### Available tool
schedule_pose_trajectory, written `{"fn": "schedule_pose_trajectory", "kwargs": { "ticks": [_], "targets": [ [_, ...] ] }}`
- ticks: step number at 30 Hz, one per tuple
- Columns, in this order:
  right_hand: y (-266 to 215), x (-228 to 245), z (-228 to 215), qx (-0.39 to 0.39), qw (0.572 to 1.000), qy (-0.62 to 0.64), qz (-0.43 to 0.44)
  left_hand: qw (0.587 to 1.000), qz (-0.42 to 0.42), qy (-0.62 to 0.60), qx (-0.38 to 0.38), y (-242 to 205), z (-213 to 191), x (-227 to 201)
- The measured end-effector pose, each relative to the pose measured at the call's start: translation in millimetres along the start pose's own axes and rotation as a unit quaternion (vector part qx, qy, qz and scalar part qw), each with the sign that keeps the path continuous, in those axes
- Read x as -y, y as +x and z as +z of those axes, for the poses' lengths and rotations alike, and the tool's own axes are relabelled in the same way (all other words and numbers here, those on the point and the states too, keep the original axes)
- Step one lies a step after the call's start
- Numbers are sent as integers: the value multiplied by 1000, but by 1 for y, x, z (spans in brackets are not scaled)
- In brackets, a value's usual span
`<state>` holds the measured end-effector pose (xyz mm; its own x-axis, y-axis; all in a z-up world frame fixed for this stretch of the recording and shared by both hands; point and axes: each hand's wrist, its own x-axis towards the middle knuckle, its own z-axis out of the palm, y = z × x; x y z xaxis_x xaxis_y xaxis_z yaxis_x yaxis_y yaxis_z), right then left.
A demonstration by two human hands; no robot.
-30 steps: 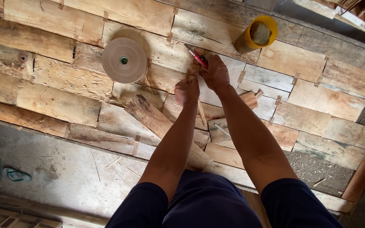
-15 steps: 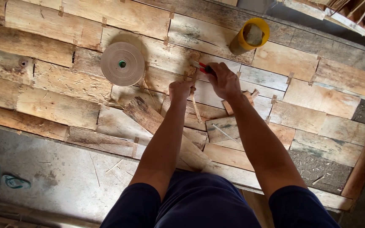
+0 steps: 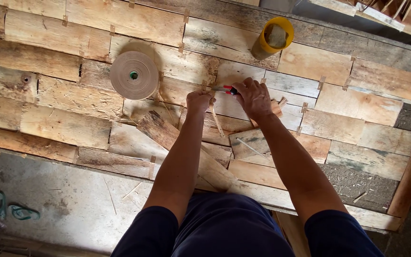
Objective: Assembling and trimming thin wooden panels to fit together on a workbench.
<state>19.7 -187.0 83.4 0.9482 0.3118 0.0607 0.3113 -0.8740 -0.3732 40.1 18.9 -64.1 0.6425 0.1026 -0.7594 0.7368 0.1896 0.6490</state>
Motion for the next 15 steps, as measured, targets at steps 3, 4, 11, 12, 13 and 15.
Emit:
{"fn": "schedule_pose_trajectory", "kwargs": {
  "ticks": [3,4,11,12,13,15],
  "targets": [
    [2,-1,2,20,1000,-7,8,1000,-7,1,-4,-12,1,-12],
    [1,-2,3,20,1000,-7,8,1000,-7,1,-5,-18,1,-18],
    [2,-6,7,20,1000,-17,-4,1000,-9,14,-8,-18,2,-16],
    [3,-5,7,24,1000,-18,1,1000,-1,10,-7,-19,1,-15],
    [5,-4,8,24,1000,-18,1,1000,-1,10,-7,-20,1,-17],
    [6,-2,10,15,999,-43,-11,1000,5,6,-8,-22,1,-19]
  ]
}}
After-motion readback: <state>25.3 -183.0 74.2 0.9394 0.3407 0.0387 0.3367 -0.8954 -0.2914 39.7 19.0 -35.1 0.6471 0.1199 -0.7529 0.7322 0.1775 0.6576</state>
